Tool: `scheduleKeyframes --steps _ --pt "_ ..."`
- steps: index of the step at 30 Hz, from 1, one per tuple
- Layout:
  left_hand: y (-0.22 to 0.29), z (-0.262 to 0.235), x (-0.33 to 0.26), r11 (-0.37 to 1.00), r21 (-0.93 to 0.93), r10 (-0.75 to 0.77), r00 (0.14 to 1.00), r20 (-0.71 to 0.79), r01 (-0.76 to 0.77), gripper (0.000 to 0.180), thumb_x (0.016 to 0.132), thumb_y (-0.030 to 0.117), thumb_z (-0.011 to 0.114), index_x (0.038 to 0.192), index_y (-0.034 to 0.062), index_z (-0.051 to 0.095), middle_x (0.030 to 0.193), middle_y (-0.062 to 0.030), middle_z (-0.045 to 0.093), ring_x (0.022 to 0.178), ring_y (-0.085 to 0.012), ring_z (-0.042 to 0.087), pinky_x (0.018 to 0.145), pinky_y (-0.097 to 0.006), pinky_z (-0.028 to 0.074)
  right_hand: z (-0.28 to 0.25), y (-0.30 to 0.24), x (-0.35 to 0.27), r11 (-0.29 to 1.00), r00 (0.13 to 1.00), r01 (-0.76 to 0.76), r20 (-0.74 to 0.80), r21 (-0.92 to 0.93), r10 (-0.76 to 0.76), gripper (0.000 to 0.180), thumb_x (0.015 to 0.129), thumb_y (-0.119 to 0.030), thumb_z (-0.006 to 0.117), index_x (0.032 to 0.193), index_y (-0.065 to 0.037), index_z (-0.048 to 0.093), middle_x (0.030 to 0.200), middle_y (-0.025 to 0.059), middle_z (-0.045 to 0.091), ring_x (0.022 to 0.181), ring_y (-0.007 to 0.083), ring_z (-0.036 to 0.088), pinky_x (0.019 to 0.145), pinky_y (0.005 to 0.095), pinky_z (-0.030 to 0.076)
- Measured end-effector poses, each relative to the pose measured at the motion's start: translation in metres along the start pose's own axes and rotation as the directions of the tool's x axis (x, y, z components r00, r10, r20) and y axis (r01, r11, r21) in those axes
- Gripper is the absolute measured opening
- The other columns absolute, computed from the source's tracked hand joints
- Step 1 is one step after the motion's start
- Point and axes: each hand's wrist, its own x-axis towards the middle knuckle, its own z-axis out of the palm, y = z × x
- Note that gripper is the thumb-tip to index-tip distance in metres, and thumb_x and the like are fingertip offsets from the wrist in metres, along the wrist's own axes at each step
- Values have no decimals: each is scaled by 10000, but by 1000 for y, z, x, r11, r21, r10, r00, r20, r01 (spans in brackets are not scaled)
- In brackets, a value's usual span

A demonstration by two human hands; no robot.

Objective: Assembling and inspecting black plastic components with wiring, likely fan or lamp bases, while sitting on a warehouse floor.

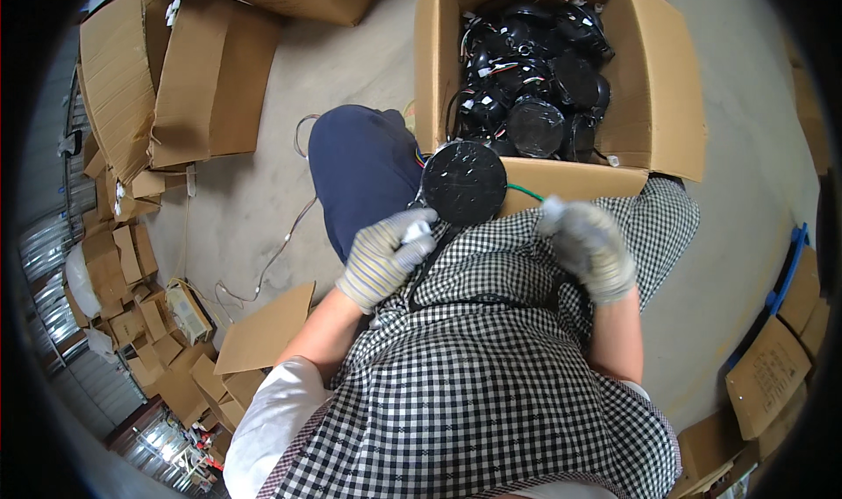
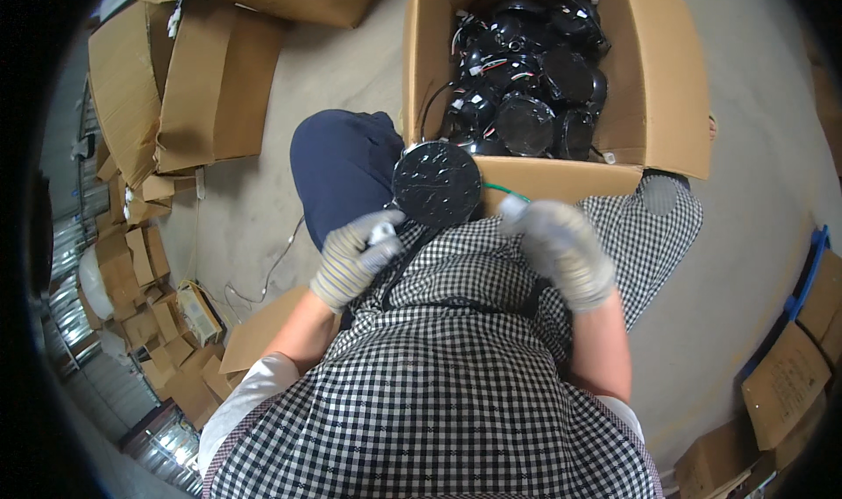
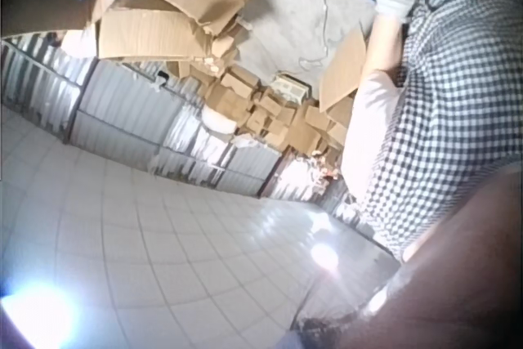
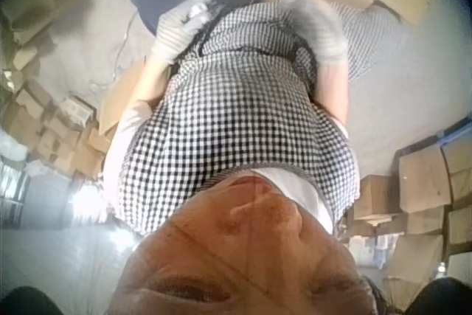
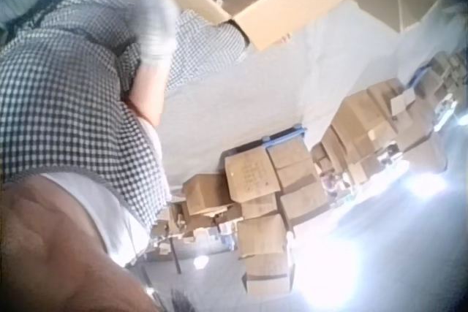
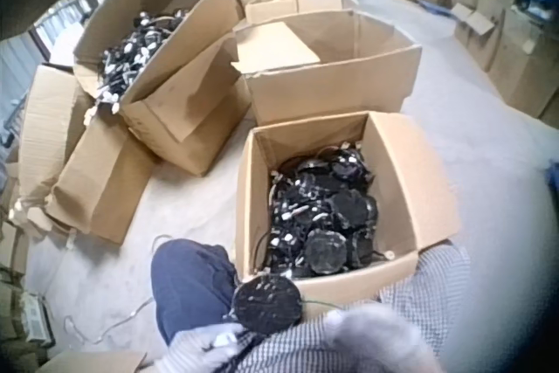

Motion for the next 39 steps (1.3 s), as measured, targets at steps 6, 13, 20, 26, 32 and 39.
scheduleKeyframes --steps 6,13,20,26,32,39 --pt "41 -33 53 925 -333 -249 954 -164 184 306 848 60 616 1153 30 616 937 -21 660 833 -94 591 759 -233 471 -56 -57 31 908 783 270 -475 -321 -401 377 912 -349 581 1051 -2 627 677 -28 529 542 42 443 509 178 373" --pt "18 -39 224 973 208 -35 950 -310 104 432 771 347 682 1099 67 647 1004 -179 664 946 -296 633 836 -358 467 -158 -56 119 17 621 -400 -284 -916 -731 309 839 -365 604 1027 -136 692 1295 202 504 1189 372 462 1025 443 336" --pt "54 -58 340 869 402 -119 911 -395 288 551 758 417 666 1195 92 582 1136 -195 617 1044 -352 591 900 -409 455 -141 -72 154 -98 755 -471 -343 -877 -559 270 873 -326 565 985 -116 692 1387 264 375 1188 441 440 1003 459 373" --pt "96 -88 414 804 587 119 939 -322 99 567 741 395 696 1199 81 582 1150 -176 616 1049 -342 587 896 -411 454 -138 -82 150 -125 845 -383 -293 -915 -447 226 871 -272 560 938 -86 670 1179 287 524 980 415 570 871 460 459" --pt "110 -105 445 675 695 -216 967 -133 246 404 748 301 624 1107 120 665 1138 -155 628 1039 -318 609 867 -396 488 -122 -88 144 -104 843 -383 -301 -918 -446 217 886 -263 537 945 -92 658 933 244 585 833 397 597 754 477 475" --pt "127 -96 389 574 817 147 989 -28 -63 319 781 326 582 934 70 694 979 -197 647 932 -355 613 810 -418 485 -130 -63 117 -36 747 -415 -318 -909 -583 191 867 -245 556 951 -106 657 972 174 595 855 357 596 748 441 482"
